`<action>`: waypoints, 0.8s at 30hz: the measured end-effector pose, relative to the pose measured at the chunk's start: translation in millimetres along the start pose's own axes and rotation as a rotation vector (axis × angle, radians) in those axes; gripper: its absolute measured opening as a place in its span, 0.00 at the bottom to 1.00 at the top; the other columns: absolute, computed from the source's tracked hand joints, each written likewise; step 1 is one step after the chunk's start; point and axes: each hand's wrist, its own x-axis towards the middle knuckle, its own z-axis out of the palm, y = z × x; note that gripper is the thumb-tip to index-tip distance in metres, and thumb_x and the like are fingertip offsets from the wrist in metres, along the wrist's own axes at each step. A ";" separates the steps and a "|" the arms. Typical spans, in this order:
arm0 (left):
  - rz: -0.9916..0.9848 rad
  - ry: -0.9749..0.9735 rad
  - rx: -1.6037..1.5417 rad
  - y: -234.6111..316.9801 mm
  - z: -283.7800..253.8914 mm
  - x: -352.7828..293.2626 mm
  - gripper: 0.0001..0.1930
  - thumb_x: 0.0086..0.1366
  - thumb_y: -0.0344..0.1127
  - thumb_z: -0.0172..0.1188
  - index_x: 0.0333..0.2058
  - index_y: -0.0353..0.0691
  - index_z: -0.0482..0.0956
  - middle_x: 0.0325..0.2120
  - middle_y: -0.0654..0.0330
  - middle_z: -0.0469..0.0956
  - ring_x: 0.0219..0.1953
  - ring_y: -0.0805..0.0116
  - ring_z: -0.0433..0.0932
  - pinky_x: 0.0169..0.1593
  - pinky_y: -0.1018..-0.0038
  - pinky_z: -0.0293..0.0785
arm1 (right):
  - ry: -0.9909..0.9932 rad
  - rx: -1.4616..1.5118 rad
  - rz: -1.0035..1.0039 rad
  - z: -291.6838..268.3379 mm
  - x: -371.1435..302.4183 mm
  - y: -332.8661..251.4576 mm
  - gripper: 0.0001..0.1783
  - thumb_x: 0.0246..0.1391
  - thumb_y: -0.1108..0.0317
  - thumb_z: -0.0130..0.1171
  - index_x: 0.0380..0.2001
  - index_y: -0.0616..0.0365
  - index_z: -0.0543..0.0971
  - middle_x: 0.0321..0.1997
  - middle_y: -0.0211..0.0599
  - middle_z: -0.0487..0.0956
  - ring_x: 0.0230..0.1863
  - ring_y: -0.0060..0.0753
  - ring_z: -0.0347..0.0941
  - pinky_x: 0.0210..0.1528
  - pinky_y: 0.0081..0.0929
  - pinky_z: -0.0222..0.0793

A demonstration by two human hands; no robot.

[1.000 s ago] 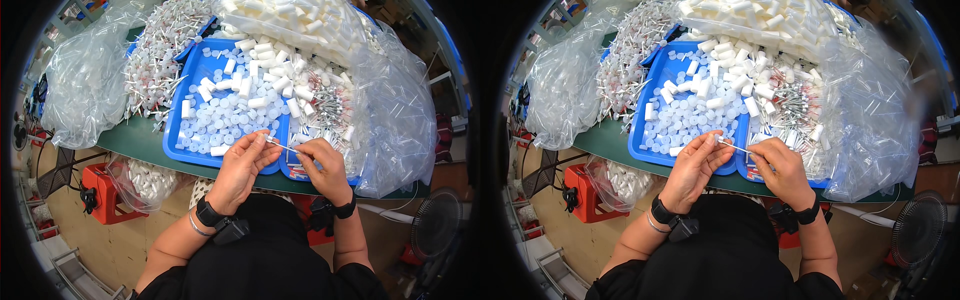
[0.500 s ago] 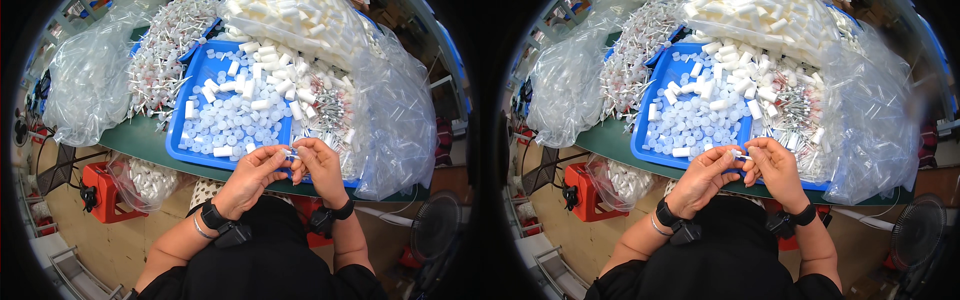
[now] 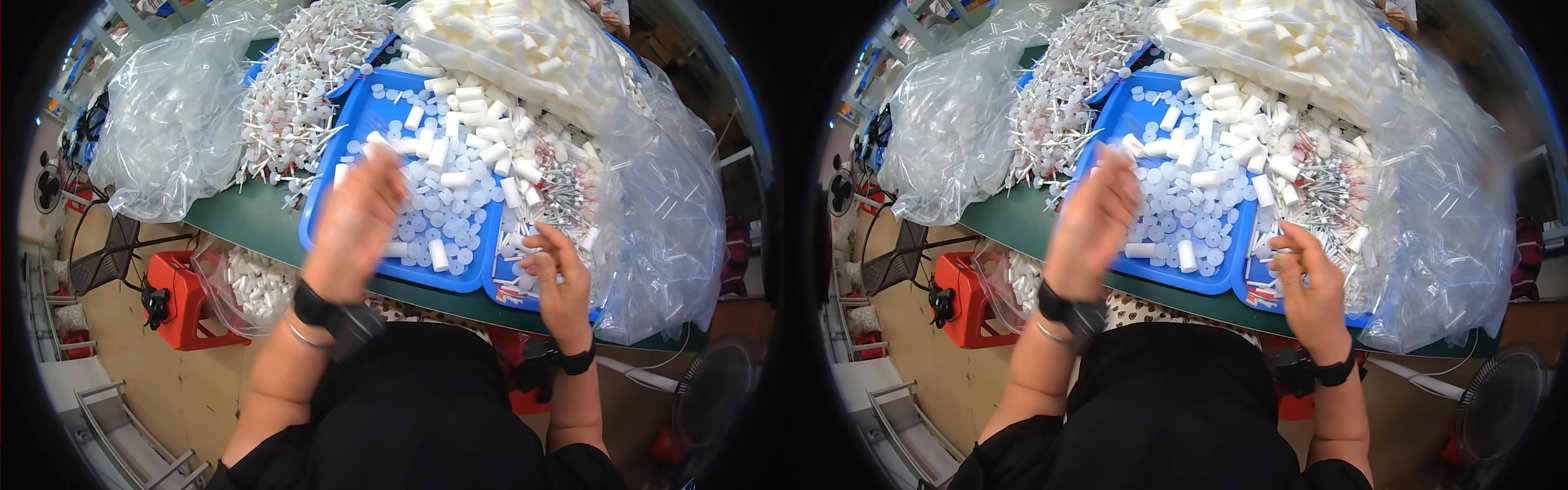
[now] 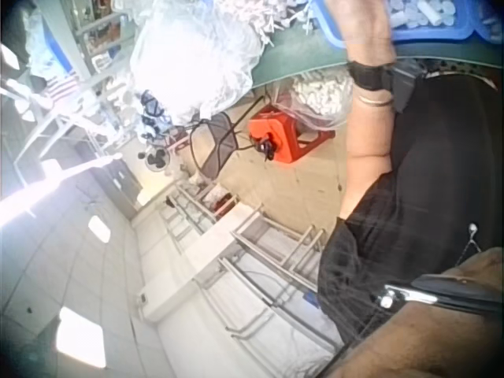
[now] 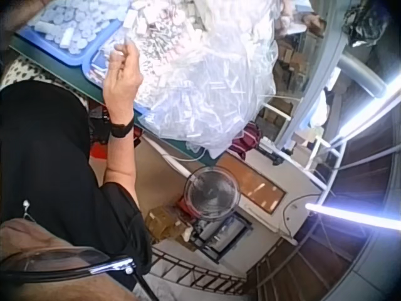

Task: The person assembles small white plastic components by hand. They pick up a cylindrical piece and a thin rod from a blue tray, insert the rod into the cylinder, and place the finished assembly into a pile on the table. This repetitive process continues throughout the video.

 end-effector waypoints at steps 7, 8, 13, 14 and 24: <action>0.077 0.016 0.565 41.8 8.4 9.8 0.23 0.72 0.43 0.60 0.58 0.32 0.72 0.49 0.54 0.80 0.46 0.69 0.80 0.50 0.73 0.76 | 0.104 -0.428 0.028 -60.9 -0.6 22.2 0.09 0.59 0.74 0.62 0.42 0.64 0.82 0.38 0.45 0.84 0.34 0.40 0.82 0.38 0.31 0.76; 0.024 -0.106 0.721 29.7 11.8 0.9 0.19 0.71 0.40 0.62 0.54 0.35 0.77 0.50 0.58 0.80 0.45 0.70 0.80 0.50 0.72 0.75 | 0.057 -0.524 -0.037 -67.2 -0.9 23.9 0.09 0.57 0.74 0.62 0.41 0.63 0.82 0.37 0.44 0.84 0.35 0.43 0.81 0.38 0.33 0.75; 0.460 -0.502 1.628 -23.0 16.6 -19.8 0.17 0.60 0.26 0.66 0.48 0.35 0.80 0.47 0.52 0.79 0.48 0.50 0.77 0.53 0.63 0.73 | -0.146 -0.789 -0.171 -68.4 2.2 23.1 0.07 0.49 0.76 0.64 0.34 0.59 0.82 0.33 0.39 0.80 0.38 0.46 0.75 0.42 0.40 0.71; 0.479 -0.503 1.674 -28.6 17.6 -19.6 0.16 0.60 0.26 0.66 0.48 0.35 0.80 0.46 0.52 0.78 0.47 0.50 0.77 0.52 0.62 0.73 | -0.170 -0.827 -0.195 -66.8 3.6 22.7 0.07 0.48 0.76 0.63 0.33 0.58 0.82 0.33 0.38 0.79 0.38 0.45 0.75 0.42 0.39 0.70; 0.285 -0.404 1.674 -37.6 15.2 -7.6 0.14 0.61 0.24 0.63 0.46 0.37 0.80 0.41 0.53 0.76 0.43 0.53 0.78 0.47 0.63 0.75 | -0.255 -0.955 -0.360 -57.3 13.7 42.9 0.08 0.45 0.77 0.60 0.31 0.57 0.80 0.29 0.37 0.76 0.36 0.42 0.73 0.40 0.37 0.67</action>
